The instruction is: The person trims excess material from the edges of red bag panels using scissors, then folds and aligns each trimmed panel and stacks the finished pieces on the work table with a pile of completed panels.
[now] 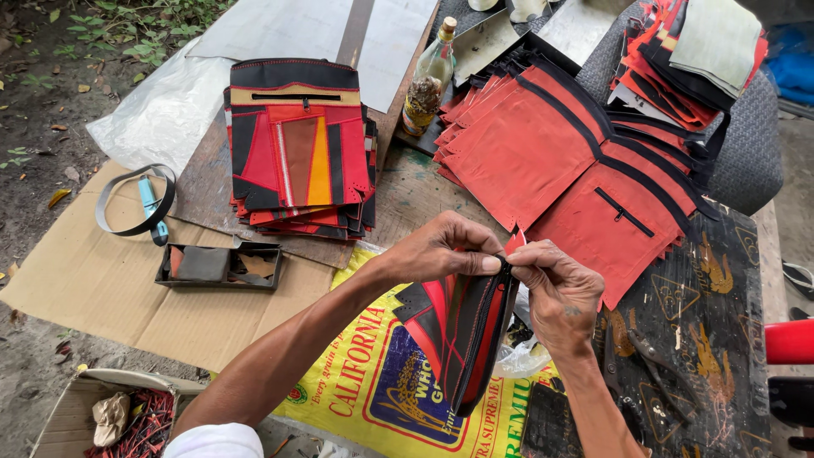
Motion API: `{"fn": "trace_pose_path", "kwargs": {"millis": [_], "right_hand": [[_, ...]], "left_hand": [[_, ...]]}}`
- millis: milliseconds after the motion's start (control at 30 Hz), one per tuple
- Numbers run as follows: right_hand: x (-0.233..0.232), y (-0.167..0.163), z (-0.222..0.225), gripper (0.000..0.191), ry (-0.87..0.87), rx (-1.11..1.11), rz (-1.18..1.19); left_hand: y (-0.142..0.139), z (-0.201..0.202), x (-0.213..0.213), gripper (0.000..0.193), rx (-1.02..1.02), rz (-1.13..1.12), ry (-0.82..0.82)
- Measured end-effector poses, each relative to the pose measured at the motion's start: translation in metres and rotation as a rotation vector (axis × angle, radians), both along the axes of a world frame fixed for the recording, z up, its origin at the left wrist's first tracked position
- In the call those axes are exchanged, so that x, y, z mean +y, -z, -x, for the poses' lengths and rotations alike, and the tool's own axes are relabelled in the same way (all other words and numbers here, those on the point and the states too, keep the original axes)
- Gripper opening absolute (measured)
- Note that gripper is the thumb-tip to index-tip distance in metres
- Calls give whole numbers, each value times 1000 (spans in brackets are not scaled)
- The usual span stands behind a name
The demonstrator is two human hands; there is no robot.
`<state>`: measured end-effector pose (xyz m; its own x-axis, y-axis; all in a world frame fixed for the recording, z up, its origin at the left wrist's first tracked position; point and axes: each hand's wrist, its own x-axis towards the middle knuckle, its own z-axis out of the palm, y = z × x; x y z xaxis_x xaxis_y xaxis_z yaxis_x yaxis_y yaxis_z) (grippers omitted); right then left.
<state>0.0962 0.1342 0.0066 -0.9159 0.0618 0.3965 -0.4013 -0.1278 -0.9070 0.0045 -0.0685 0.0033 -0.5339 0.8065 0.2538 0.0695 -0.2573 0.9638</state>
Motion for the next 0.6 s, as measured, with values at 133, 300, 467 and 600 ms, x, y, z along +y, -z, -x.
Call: {"fn": "trace_pose_path", "kwargs": {"millis": [133, 300, 467, 600], "right_hand": [[-1, 1, 1, 12, 7, 19, -33], [-1, 0, 0, 11, 10, 26, -61], [1, 0, 0, 11, 24, 15, -64], [0, 2, 2, 12, 27, 6, -12]], "left_hand": [[2, 2, -2, 25, -25, -18, 2], [1, 6, -4, 30, -74, -15, 18], [0, 7, -4, 29, -46, -13, 31], [5, 1, 3, 27, -115, -2, -20]]}}
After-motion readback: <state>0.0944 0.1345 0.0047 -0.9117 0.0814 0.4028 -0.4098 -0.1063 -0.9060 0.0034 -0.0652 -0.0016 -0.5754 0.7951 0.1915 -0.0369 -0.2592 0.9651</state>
